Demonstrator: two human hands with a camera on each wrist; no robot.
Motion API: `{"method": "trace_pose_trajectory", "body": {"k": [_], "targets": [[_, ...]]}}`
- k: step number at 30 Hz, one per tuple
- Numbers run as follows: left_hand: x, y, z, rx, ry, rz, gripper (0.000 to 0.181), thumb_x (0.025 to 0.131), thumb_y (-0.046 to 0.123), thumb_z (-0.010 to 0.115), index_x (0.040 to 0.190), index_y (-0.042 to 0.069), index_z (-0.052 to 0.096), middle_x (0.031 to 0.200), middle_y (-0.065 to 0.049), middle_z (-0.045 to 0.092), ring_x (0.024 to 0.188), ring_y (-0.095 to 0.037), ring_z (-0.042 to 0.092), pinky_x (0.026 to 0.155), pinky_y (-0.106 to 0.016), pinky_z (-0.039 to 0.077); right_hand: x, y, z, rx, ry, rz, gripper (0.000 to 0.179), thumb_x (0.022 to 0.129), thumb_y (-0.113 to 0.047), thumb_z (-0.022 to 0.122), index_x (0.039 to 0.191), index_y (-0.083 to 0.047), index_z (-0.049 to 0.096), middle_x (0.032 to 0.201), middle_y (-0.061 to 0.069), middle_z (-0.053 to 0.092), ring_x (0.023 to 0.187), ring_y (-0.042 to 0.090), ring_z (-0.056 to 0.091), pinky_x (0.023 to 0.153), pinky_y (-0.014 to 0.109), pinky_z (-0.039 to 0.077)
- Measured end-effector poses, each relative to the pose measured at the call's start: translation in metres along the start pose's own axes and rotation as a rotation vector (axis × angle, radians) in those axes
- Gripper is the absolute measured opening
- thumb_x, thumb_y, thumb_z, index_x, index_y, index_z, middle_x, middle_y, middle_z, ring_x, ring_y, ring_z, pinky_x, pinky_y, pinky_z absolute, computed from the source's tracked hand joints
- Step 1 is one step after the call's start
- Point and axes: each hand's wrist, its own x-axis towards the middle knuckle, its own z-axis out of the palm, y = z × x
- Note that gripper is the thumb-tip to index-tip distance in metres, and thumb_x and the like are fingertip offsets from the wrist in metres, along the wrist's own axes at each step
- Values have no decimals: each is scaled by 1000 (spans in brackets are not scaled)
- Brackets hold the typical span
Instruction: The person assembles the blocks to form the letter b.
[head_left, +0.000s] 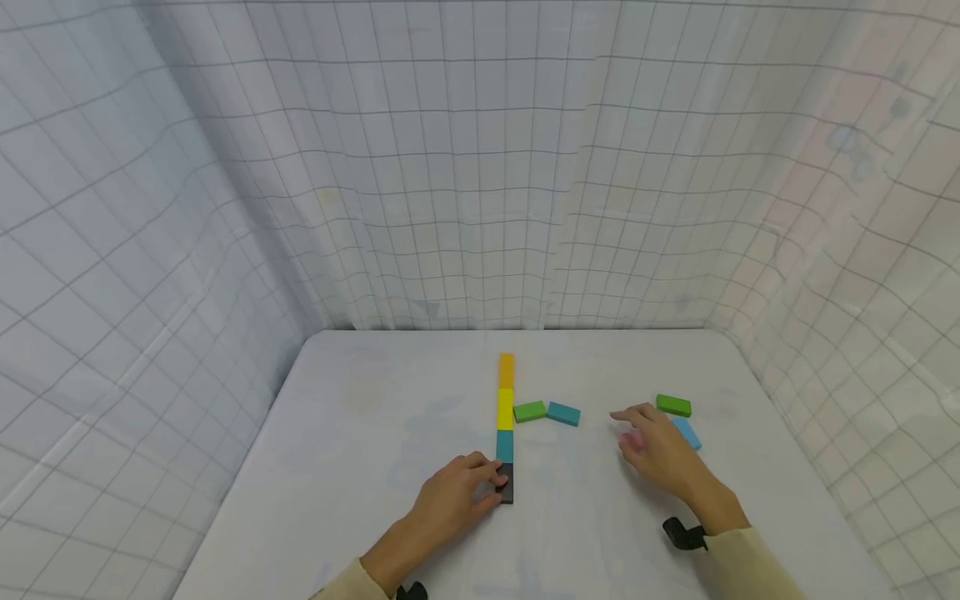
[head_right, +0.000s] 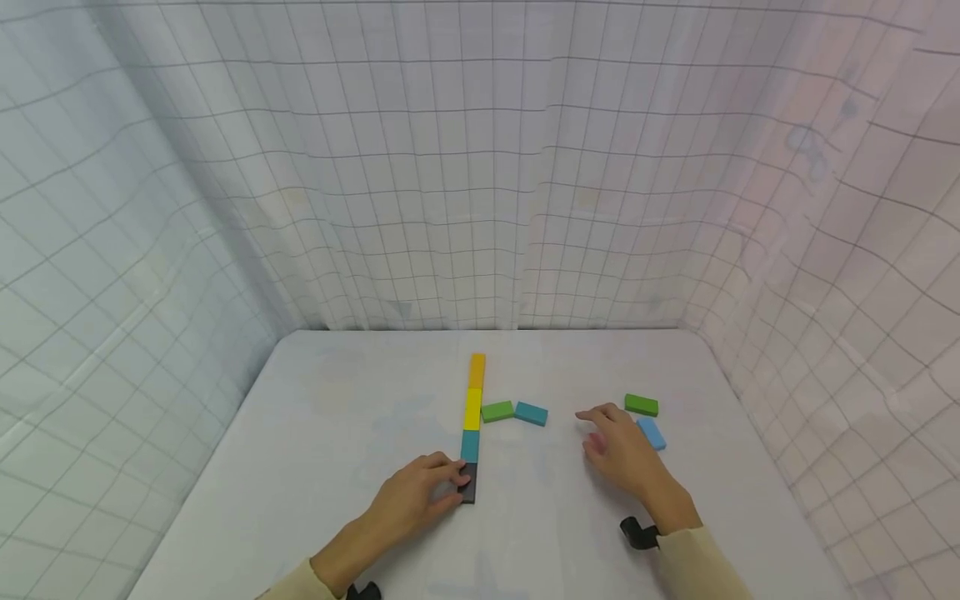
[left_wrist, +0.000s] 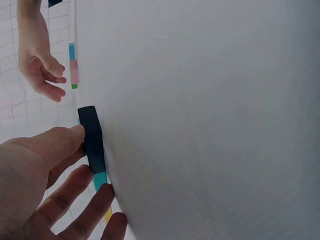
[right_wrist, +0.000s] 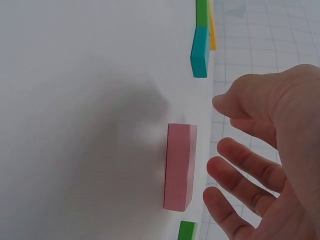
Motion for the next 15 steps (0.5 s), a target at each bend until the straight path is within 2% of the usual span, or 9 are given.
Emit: {"method": "trace_pose_trajectory", "body": {"k": [6, 15], "targets": [[-1, -2, 2, -13, 13, 15, 23, 101, 24, 95, 124, 24, 90, 130, 3, 82, 112, -22, 78, 89, -36, 69, -10, 5, 0, -9, 37, -22, 40, 99, -3, 88, 139, -5, 80, 131, 13, 76, 121, 34, 75, 101, 59, 66], [0, 0, 1, 0, 24, 12, 26, 102, 23, 94, 127, 22, 90, 130, 3, 82, 111, -20, 77, 90, -36, 69, -23, 11, -14, -27, 1, 55, 47, 95, -5, 92, 141, -8, 80, 140, 17, 75, 132, 44, 72, 110, 70, 61]]}}
